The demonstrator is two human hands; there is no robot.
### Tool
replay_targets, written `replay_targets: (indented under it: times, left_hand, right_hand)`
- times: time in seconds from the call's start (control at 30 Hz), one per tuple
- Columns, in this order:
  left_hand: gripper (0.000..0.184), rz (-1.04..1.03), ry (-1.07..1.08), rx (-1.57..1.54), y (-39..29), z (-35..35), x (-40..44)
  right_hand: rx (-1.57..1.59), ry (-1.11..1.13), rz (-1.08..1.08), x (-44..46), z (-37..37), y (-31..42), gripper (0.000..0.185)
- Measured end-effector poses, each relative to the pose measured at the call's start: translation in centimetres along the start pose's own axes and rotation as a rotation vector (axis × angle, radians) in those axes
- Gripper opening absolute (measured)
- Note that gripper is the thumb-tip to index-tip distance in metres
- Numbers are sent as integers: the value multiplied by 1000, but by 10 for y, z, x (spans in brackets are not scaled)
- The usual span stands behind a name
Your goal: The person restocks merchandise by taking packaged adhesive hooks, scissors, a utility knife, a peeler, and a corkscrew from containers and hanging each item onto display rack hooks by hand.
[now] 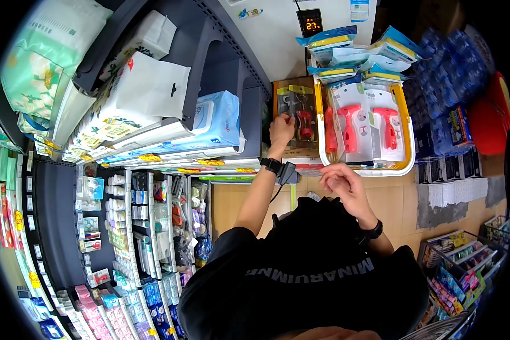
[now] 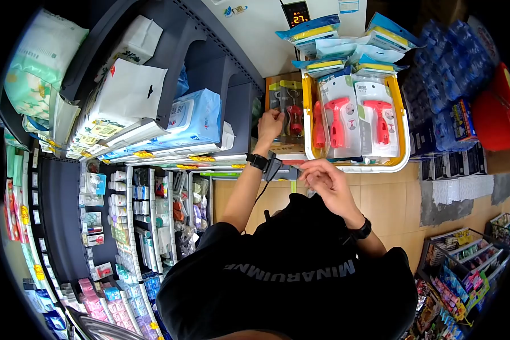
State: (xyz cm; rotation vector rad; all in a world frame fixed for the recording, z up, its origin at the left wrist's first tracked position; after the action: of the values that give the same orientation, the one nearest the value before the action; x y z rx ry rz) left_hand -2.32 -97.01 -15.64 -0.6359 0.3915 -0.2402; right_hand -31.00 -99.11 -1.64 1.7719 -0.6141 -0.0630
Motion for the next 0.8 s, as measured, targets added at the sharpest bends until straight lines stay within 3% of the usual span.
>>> replay_targets:
  times: [0.4, 0.7, 0.8]
  left_hand:
    - [21, -93, 19, -111, 10, -12, 16]
    - [24, -145, -88, -300, 16, 42, -42]
    - [24, -73, -35, -388, 31, 58, -68]
  right_hand:
    - [-25, -14, -26, 7, 6, -8, 24]
    - [-19, 12, -22, 11, -7, -11, 22]
    - [24, 30, -15, 14, -18, -12, 21]
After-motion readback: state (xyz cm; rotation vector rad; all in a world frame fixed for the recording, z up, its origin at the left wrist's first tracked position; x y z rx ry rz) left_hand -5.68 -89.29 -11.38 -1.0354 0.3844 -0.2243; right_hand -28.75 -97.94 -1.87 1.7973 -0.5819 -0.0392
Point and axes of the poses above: each hand's wrist, its own x-axis towards the middle knuckle, its own z-axis out of the back of the hand, y = z × x, the point moved 9 cm from there along x, towards the middle knuckle, and after that the axes turned 14 degrees about z, right-handed, at the moved point
